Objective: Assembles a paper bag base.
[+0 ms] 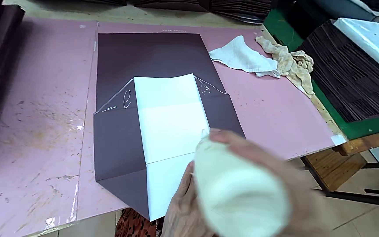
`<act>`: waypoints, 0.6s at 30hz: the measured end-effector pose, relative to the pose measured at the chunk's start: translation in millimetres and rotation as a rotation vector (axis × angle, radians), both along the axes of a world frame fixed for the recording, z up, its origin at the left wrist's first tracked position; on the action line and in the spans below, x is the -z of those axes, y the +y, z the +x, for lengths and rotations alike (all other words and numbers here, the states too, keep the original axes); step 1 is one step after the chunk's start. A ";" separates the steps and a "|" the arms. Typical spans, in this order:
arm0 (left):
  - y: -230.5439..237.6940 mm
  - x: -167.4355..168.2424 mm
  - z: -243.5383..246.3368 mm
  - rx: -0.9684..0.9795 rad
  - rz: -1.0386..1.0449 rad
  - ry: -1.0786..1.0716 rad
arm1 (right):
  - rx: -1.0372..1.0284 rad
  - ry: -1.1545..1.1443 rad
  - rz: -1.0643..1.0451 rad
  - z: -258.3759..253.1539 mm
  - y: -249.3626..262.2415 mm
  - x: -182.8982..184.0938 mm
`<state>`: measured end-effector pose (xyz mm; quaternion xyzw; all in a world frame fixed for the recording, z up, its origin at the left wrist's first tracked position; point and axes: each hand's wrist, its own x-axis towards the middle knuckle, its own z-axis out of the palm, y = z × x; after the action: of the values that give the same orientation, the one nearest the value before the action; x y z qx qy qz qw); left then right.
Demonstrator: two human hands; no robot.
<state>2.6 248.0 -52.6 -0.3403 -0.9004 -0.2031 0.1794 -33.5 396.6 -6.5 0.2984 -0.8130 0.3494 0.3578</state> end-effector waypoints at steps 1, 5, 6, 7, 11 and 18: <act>2.3 0.8 -4.8 0.011 -0.013 0.017 | -0.037 -0.092 -0.107 2.7 15.2 -3.3; 6.7 9.1 -11.7 0.018 -0.083 0.058 | 0.019 -0.250 -0.550 -0.2 64.2 -12.1; 6.7 9.3 -12.1 0.021 -0.088 0.057 | 0.049 -0.276 -0.639 -4.2 74.7 -14.4; 6.7 9.1 -12.1 0.024 -0.093 0.053 | 0.066 -0.286 -0.682 -8.2 88.0 -14.6; 7.0 6.8 -11.9 0.027 -0.104 0.041 | 0.135 -0.361 -0.673 -20.6 112.7 -7.5; 4.4 -0.9 -13.6 0.052 -0.099 -0.016 | 0.093 -0.389 -0.687 -34.7 81.5 -0.9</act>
<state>-11.0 252.5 -51.7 -0.3705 -0.9016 -0.1656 0.1497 -68.2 478.0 -5.6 0.0522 -0.7139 0.6345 0.2915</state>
